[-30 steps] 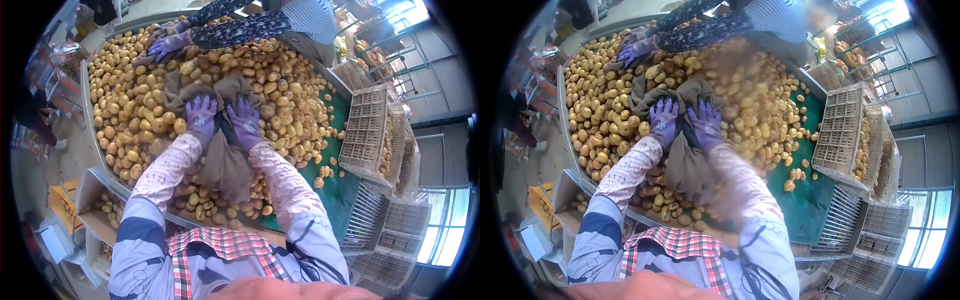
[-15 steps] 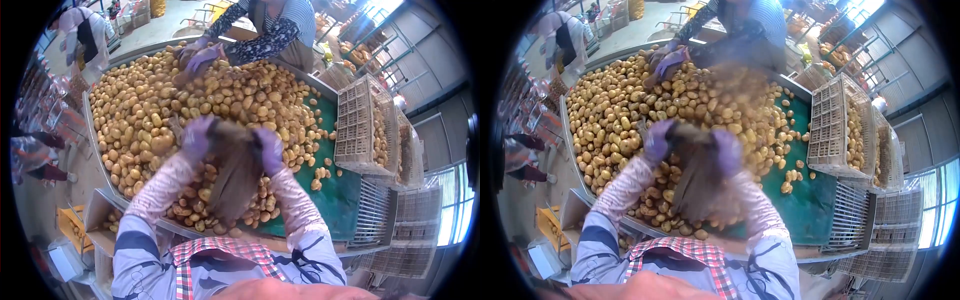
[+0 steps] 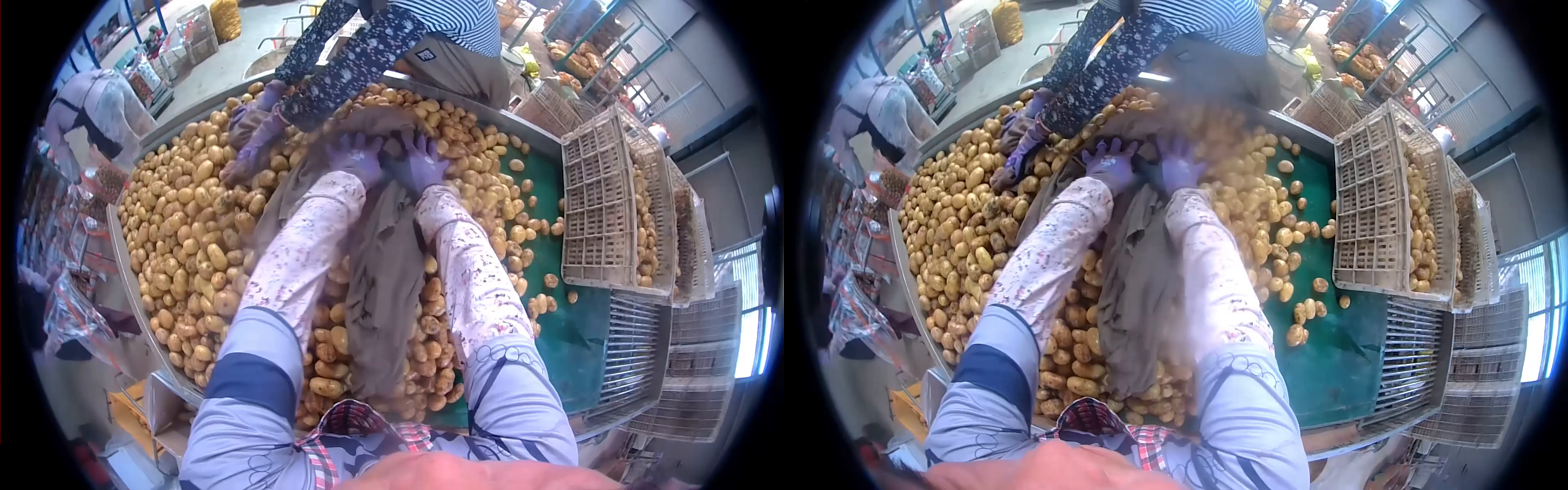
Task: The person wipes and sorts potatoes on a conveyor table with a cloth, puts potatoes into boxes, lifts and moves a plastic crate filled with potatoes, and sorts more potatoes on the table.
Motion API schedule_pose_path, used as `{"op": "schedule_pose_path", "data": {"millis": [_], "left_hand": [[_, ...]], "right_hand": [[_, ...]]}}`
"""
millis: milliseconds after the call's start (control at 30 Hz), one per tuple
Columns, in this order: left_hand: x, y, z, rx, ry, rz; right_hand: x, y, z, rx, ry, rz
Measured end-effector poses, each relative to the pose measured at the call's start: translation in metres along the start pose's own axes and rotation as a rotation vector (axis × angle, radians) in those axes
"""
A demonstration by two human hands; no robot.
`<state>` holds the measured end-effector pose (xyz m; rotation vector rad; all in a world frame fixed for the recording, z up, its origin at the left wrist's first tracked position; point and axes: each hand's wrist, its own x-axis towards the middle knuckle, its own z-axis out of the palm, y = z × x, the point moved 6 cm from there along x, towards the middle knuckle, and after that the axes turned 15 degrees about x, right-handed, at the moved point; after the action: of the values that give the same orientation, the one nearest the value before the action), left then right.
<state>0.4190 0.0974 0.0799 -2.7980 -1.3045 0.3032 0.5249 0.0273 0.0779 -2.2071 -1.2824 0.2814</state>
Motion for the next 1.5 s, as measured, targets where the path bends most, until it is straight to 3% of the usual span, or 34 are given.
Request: {"op": "schedule_pose_path", "data": {"millis": [200, 300, 400, 533, 567, 667, 767, 833, 967, 1067, 1167, 1200, 1267, 1367, 1500], "left_hand": [[-0.05, 0.023, 0.018, -0.101, 0.101, 0.116], [-0.116, 0.037, 0.03, -0.112, 0.187, 0.217], [-0.191, 0.048, 0.036, -0.179, 0.278, 0.271], [-0.268, 0.04, 0.045, -0.205, 0.287, 0.318], [-0.275, 0.038, 0.049, -0.213, 0.305, 0.329], [-0.237, 0.048, 0.06, -0.168, 0.291, 0.356], [-0.168, 0.066, 0.069, -0.045, 0.408, 0.322], [-0.127, 0.083, 0.07, 0.0, 0.353, 0.274], [-0.044, 0.104, 0.053, 0.078, 0.3, 0.229], [-0.025, 0.102, 0.043, -0.003, 0.293, 0.22], [-0.049, 0.095, 0.05, 0.124, 0.281, 0.304], [-0.066, 0.095, 0.051, 0.138, 0.267, 0.337], [-0.107, 0.094, 0.052, 0.065, 0.265, 0.382], [-0.159, 0.082, 0.052, -0.067, 0.27, 0.412], [-0.194, 0.072, 0.043, -0.23, 0.267, 0.492]], "right_hand": [[-0.067, 0.006, -0.021, 0.086, -0.161, 0.014], [-0.133, 0.014, -0.021, -0.137, -0.214, -0.054], [-0.211, 0.025, -0.016, -0.092, -0.088, -0.116], [-0.307, 0.028, 0.005, -0.216, -0.103, -0.141], [-0.312, 0.028, 0.014, -0.281, -0.077, -0.177], [-0.279, 0.039, 0.021, -0.059, -0.015, -0.203], [-0.208, 0.045, 0.014, -0.142, 0.044, -0.293], [-0.16, 0.07, 0.028, -0.299, 0.02, -0.327], [-0.083, 0.087, 0.003, -0.181, -0.156, -0.023], [-0.059, 0.114, 0.012, -0.098, -0.087, -0.063], [-0.08, 0.104, 0.016, -0.192, -0.164, 0.001], [-0.101, 0.109, 0.032, -0.186, -0.033, -0.062], [-0.153, 0.071, 0.003, -0.113, 0.013, -0.056], [-0.197, 0.06, 0.001, 0.078, -0.271, 0.043], [-0.236, 0.059, -0.026, 0.279, 0.05, -0.142]]}}
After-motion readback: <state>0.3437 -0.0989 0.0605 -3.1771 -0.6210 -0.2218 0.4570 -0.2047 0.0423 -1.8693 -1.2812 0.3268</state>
